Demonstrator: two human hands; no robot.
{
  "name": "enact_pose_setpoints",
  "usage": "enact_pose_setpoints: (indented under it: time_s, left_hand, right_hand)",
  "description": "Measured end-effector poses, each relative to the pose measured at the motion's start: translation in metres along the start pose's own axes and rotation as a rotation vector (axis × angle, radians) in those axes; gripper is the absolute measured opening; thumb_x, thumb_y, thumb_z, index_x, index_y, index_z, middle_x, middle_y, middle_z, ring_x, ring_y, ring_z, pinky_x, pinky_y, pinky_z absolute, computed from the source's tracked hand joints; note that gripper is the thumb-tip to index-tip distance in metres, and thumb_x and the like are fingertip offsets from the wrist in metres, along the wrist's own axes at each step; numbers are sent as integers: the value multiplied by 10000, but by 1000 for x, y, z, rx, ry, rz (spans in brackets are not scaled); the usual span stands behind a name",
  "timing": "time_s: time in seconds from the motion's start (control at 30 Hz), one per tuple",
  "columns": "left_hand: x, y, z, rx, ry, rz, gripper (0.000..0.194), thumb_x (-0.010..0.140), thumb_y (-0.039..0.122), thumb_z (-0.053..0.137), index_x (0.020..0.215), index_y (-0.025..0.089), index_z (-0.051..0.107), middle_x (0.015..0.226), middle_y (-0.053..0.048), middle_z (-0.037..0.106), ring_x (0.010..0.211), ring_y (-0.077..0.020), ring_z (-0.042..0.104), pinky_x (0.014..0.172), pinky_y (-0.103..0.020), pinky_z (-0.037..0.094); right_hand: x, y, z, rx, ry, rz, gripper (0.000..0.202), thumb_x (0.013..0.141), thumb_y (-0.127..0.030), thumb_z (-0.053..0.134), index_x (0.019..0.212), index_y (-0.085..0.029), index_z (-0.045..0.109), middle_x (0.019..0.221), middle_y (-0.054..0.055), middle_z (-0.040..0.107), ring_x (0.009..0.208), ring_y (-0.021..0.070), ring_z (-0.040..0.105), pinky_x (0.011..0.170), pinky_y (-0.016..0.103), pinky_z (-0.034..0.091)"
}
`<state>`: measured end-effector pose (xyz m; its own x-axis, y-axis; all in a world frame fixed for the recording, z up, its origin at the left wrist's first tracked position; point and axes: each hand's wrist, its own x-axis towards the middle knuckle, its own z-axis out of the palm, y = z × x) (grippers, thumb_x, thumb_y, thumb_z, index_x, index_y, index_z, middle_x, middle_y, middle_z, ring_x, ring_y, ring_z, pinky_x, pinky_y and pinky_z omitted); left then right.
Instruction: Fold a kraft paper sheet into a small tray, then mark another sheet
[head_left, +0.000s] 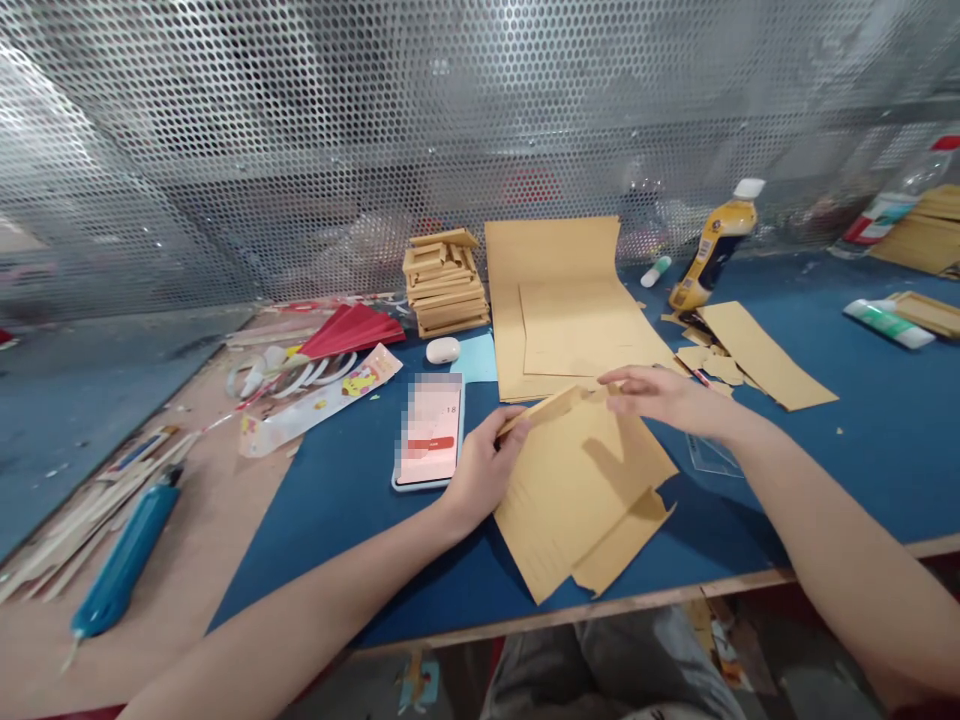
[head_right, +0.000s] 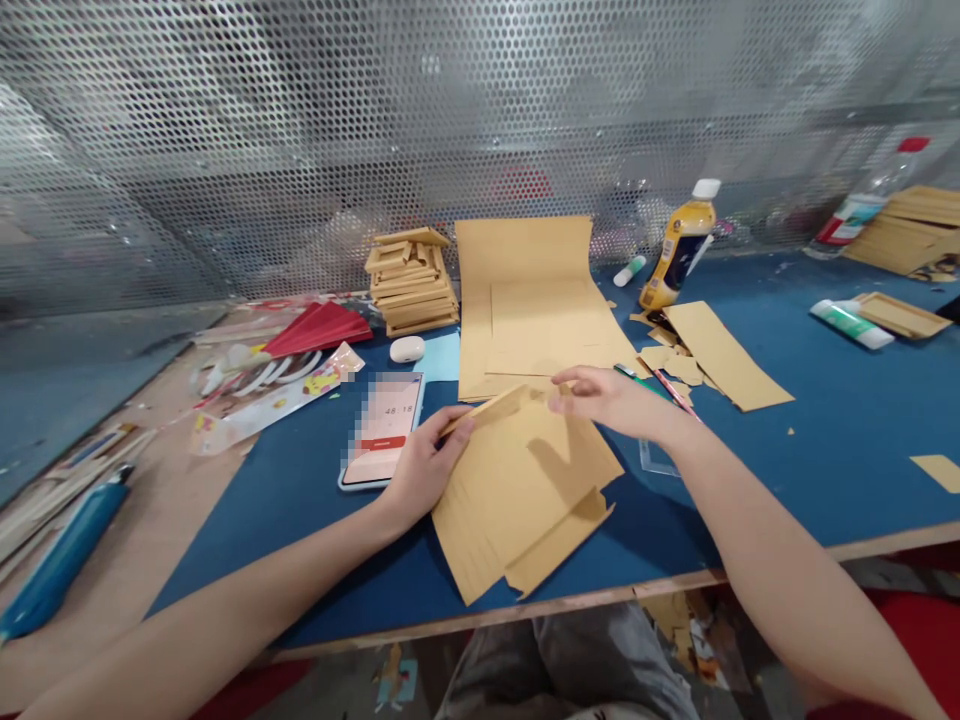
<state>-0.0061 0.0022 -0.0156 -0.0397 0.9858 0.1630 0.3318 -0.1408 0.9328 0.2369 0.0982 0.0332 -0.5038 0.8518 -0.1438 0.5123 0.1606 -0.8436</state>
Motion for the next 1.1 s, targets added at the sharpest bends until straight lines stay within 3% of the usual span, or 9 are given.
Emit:
enact_pose_setpoints:
  time_s: [0.1,0.23,0.3,0.43,0.6,0.73,0.97,1.1]
  left_hand:
    - [2,0,0,-21,42,2,317,937,421,465,1083,170,594,1034,-58,666,933,-197,631,765,-267,504]
    - [2,0,0,-37,79,-4,325,928,424,479,1100,170,584,1041,-64,666,954,-202,631,804,-289,506]
    - [2,1,0,-45,67,-2,321,925,419,486,1099,171,592,1044,-63,665,962,-202,629,815,-291,506]
    - [1,3,1,-56,30,1,325,922,410,489,1115,173,601,1112,-69,649,1016,-207,613,859,-295,496]
    - [1,4,1,-53,-15,-10,371,927,418,464,1170,162,579,1198,-91,617,1052,-218,607,867,-306,505]
    - [2,2,1,-78,-98,16,374,943,388,434,1225,174,554,1265,-83,585,1151,-213,562,954,-315,463]
    - [1,1,-1,-97,-258,62,442,945,365,434,1352,193,450,1367,-55,505,1238,-208,496,1037,-330,407]
    - [0,3,-1,-94,-329,93,468,965,362,399,1408,215,371,1438,-37,421,1301,-192,429,1084,-344,358]
  right_hand:
    - [0,3,-2,77,-96,34,670,724,-447,705,1303,-199,477,1050,89,681,951,232,635,810,349,504]
    - [-3,1,6,129,-187,36,425,769,-418,656,1112,-172,606,1078,98,683,971,247,636,811,349,515]
    - [-4,-1,13,143,-203,29,403,797,-435,623,1109,-181,604,1083,77,682,967,239,636,814,351,512]
    - [-5,-3,28,163,-144,6,448,845,-507,551,1180,-210,555,1103,64,675,963,233,640,782,341,515]
    - [-5,-3,34,-57,40,-5,457,850,-578,502,1043,-179,615,1028,95,694,894,251,645,738,340,497]
    - [-5,-4,32,-81,103,-32,454,850,-599,483,971,-187,628,980,86,707,878,252,647,719,320,484]
    - [-7,-4,36,-69,64,-40,523,855,-636,437,947,-170,654,963,96,707,871,257,636,741,337,477]
    - [-11,-7,38,192,-35,-1,559,896,-634,332,971,-196,672,947,75,715,870,239,653,768,345,496]
